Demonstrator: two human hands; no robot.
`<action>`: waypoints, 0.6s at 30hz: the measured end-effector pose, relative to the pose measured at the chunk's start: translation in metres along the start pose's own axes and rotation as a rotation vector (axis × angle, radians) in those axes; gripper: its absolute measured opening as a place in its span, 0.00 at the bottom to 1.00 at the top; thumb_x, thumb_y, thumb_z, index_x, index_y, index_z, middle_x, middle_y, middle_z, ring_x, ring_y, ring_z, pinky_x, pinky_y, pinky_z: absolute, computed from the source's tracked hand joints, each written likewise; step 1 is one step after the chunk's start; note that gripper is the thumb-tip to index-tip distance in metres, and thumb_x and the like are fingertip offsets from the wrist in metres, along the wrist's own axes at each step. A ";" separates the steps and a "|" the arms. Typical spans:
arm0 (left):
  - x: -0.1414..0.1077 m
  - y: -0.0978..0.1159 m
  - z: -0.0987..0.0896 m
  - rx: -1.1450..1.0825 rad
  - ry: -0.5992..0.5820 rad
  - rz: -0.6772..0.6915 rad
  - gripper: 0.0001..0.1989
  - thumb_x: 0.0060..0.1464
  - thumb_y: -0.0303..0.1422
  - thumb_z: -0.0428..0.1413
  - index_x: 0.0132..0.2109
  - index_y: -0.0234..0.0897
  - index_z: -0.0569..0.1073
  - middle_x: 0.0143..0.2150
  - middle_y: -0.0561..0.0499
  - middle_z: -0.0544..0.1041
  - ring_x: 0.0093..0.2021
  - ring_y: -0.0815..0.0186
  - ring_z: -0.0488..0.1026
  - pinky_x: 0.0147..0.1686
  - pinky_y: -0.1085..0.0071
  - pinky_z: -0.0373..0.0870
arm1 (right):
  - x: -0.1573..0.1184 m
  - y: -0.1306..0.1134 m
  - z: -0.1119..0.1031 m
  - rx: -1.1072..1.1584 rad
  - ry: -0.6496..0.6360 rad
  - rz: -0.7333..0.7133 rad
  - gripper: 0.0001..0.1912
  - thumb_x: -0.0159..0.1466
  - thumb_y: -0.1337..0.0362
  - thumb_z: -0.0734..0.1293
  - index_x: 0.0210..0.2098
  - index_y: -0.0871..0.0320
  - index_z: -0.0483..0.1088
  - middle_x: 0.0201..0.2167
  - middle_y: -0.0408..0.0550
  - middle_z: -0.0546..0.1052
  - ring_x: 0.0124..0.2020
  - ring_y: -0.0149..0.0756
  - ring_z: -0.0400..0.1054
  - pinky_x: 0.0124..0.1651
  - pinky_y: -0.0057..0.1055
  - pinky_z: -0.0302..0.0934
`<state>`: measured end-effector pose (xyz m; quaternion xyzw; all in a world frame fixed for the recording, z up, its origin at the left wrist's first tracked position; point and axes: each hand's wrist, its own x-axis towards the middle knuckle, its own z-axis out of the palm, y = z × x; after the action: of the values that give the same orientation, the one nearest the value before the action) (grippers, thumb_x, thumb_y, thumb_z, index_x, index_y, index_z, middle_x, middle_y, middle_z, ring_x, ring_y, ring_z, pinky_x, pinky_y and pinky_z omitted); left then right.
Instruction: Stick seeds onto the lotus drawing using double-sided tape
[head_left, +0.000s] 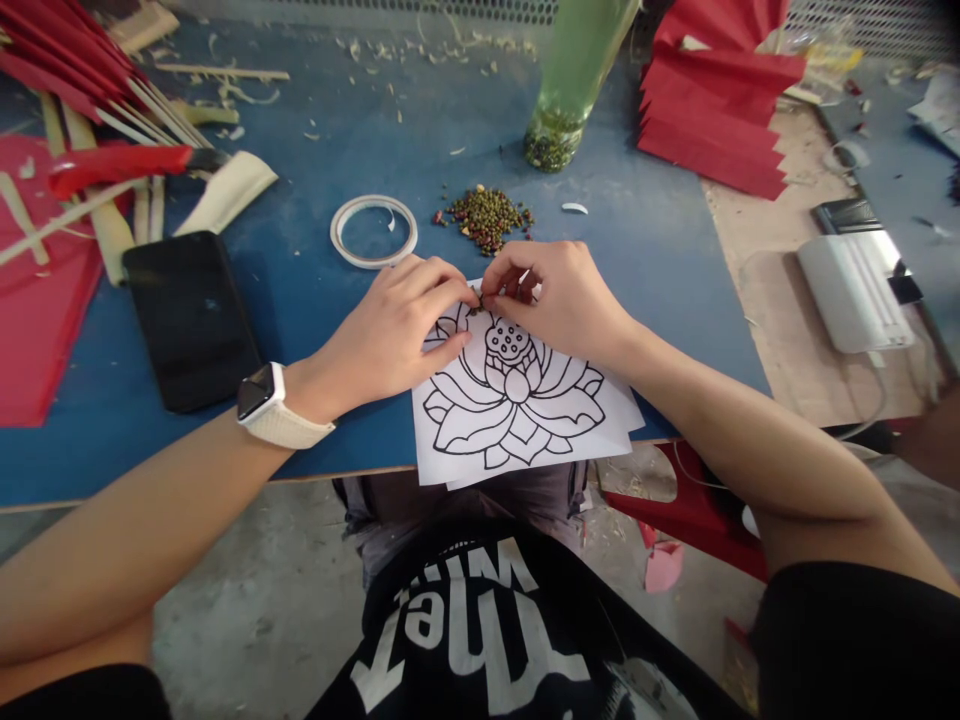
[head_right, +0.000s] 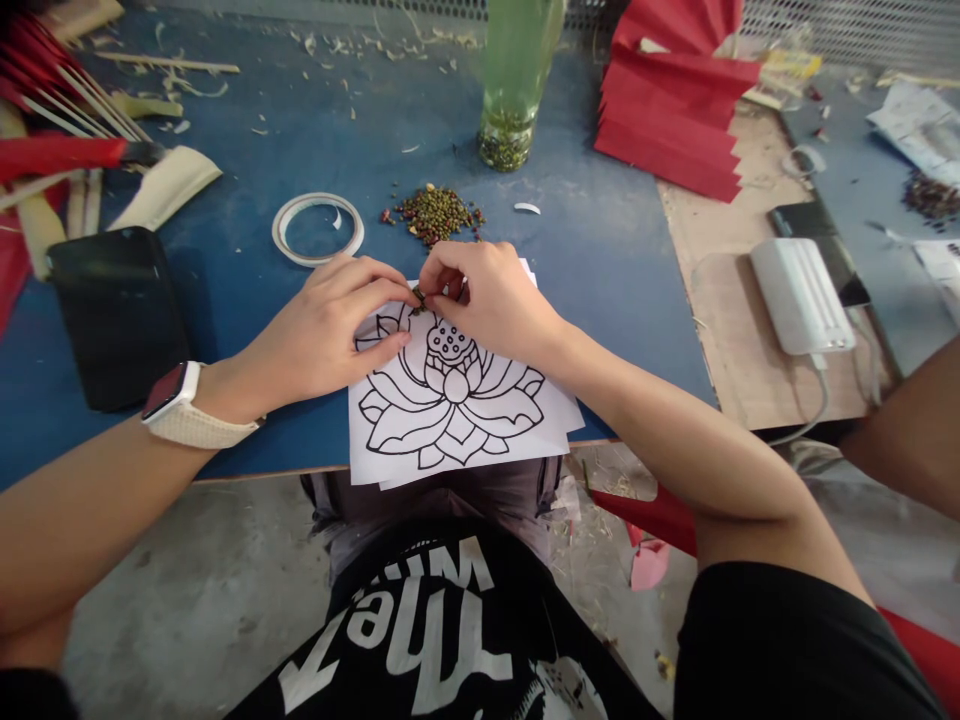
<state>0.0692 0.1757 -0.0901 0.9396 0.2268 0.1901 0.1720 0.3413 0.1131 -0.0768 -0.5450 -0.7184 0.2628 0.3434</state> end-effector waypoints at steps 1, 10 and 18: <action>0.000 0.000 0.000 0.001 0.002 0.002 0.14 0.81 0.36 0.64 0.67 0.40 0.85 0.67 0.38 0.87 0.68 0.40 0.83 0.78 0.36 0.78 | 0.000 0.001 -0.001 0.004 -0.001 0.007 0.02 0.73 0.65 0.80 0.43 0.52 0.86 0.40 0.47 0.90 0.43 0.44 0.82 0.55 0.45 0.82; -0.001 -0.003 0.001 0.018 0.022 0.075 0.20 0.85 0.38 0.59 0.73 0.43 0.89 0.68 0.39 0.88 0.66 0.42 0.84 0.77 0.36 0.78 | 0.003 0.015 -0.016 -0.006 0.094 -0.013 0.13 0.80 0.50 0.85 0.47 0.50 0.87 0.48 0.56 0.91 0.48 0.50 0.85 0.53 0.49 0.86; -0.001 0.000 0.000 0.065 -0.018 0.075 0.21 0.86 0.36 0.59 0.72 0.48 0.92 0.69 0.38 0.88 0.69 0.38 0.83 0.76 0.31 0.79 | 0.001 0.008 -0.012 -0.021 0.068 0.016 0.07 0.79 0.56 0.84 0.47 0.49 0.87 0.49 0.54 0.92 0.50 0.53 0.87 0.55 0.51 0.87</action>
<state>0.0685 0.1757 -0.0905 0.9543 0.1956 0.1803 0.1363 0.3550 0.1162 -0.0754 -0.5628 -0.7047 0.2394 0.3596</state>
